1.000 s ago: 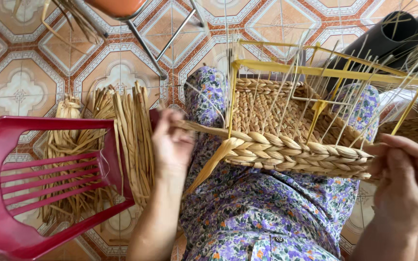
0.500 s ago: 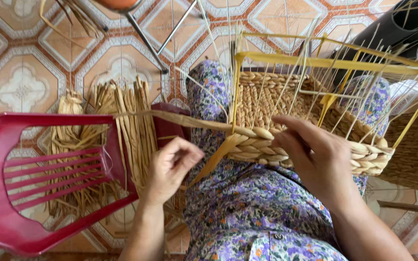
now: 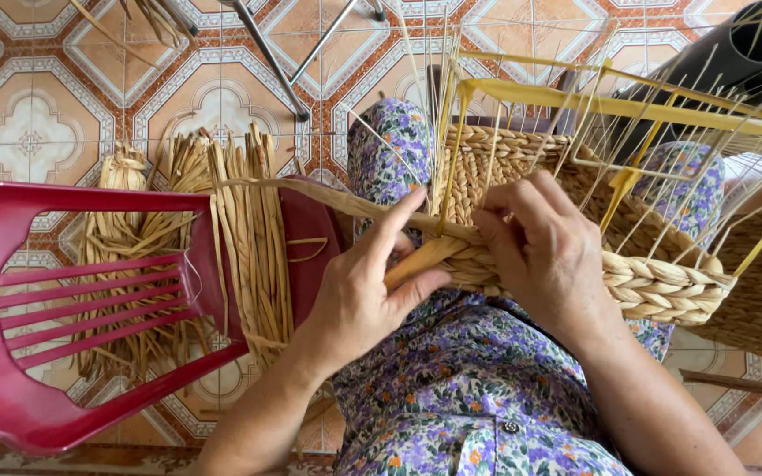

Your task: The person weaves a basket by hand, threading dried palm strips through a yellow metal frame held on their lap. They repeatedly pull the strips through the frame, tighten the weave, and adjust the basket's position while seated.

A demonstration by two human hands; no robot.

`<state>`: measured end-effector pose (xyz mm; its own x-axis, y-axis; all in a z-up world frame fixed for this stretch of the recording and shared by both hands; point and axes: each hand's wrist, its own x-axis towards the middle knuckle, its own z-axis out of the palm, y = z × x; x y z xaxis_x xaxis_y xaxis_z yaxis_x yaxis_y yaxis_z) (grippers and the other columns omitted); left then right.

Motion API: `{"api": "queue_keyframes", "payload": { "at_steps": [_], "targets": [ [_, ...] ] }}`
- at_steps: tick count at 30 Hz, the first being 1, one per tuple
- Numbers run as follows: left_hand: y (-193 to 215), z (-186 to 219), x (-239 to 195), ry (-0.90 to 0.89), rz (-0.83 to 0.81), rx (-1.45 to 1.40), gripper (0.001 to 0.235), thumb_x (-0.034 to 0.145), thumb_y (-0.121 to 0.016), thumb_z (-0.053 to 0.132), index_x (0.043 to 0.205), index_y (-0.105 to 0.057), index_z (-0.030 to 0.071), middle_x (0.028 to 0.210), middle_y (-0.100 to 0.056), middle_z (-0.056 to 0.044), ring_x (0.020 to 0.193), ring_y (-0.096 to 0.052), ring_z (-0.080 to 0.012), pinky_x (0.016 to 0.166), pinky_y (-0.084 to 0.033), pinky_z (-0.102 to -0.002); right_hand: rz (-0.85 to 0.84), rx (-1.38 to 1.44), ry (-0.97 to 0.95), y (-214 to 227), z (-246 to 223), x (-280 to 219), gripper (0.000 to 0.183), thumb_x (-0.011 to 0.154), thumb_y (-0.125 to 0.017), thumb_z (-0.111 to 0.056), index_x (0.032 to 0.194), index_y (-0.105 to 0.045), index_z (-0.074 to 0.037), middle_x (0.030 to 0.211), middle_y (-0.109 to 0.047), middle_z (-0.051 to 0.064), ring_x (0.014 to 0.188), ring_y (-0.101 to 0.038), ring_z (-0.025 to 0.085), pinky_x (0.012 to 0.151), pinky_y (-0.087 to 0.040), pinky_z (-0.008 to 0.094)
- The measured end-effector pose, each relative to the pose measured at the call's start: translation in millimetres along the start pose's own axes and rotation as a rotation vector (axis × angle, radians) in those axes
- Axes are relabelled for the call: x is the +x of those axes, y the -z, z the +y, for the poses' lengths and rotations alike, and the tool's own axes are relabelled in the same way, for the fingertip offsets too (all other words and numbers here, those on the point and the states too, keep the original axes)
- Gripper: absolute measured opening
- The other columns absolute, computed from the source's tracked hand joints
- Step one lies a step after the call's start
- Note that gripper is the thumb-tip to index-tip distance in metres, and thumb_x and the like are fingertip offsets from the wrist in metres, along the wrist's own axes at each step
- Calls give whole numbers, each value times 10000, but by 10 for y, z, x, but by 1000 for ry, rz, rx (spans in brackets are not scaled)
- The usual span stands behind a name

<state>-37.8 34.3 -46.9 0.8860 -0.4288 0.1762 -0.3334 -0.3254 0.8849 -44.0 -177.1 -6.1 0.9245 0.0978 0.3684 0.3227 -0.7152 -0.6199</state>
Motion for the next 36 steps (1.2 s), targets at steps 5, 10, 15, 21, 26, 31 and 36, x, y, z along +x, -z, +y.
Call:
{"api": "queue_keyframes", "payload": {
  "at_steps": [5,10,15,21,26,31,36],
  "targets": [
    [6,-54,112,-111,77,102,344,948,-758,144,1268,-669,54,1013,-731,-56,799,-728,-140,682,-603,-277,103,89,-89,-75,111,-71,115,994,-732,-19,980,-619,-26,890,-607,65,703,-603,147,630,-493,291],
    [50,-48,70,-103,46,129,338,935,-774,143,1254,-689,68,950,-702,-51,736,-675,-138,648,-572,-296,126,110,-82,-106,159,-103,112,993,-738,-7,982,-629,-29,903,-637,61,690,-572,134,611,-470,280],
    [200,-29,152,-76,-98,79,413,904,-752,145,1300,-658,78,974,-662,-39,746,-665,-120,667,-639,-244,181,207,-68,23,-12,-161,148,1097,-683,-36,1160,-550,-49,962,-700,50,756,-699,91,636,-575,204],
    [476,76,214,-210,-140,259,350,882,-764,177,1219,-713,99,926,-645,-35,763,-689,-144,706,-614,-272,-152,-50,-61,-53,-199,-57,200,964,-682,-50,1143,-594,-40,899,-755,113,666,-731,214,540,-559,335],
    [477,17,512,-109,-247,318,166,893,-758,254,1014,-786,144,843,-649,-48,710,-691,-196,670,-575,-353,-126,101,-3,-98,-186,17,163,988,-583,-40,1150,-568,-51,977,-748,108,824,-774,241,629,-615,340],
    [338,-249,801,-58,-371,268,202,871,-784,317,954,-767,134,913,-744,-31,831,-723,-204,749,-560,-375,-241,-106,-141,-185,-197,-2,164,974,-671,-155,1071,-575,-65,838,-755,68,561,-705,223,463,-529,377],
    [275,-399,740,25,-338,163,152,883,-758,259,956,-762,126,918,-758,-34,835,-748,-164,783,-585,-322,-42,-126,30,-340,-154,-37,201,940,-727,-155,1025,-563,-76,834,-707,77,638,-696,243,518,-524,376]
  ]
}}
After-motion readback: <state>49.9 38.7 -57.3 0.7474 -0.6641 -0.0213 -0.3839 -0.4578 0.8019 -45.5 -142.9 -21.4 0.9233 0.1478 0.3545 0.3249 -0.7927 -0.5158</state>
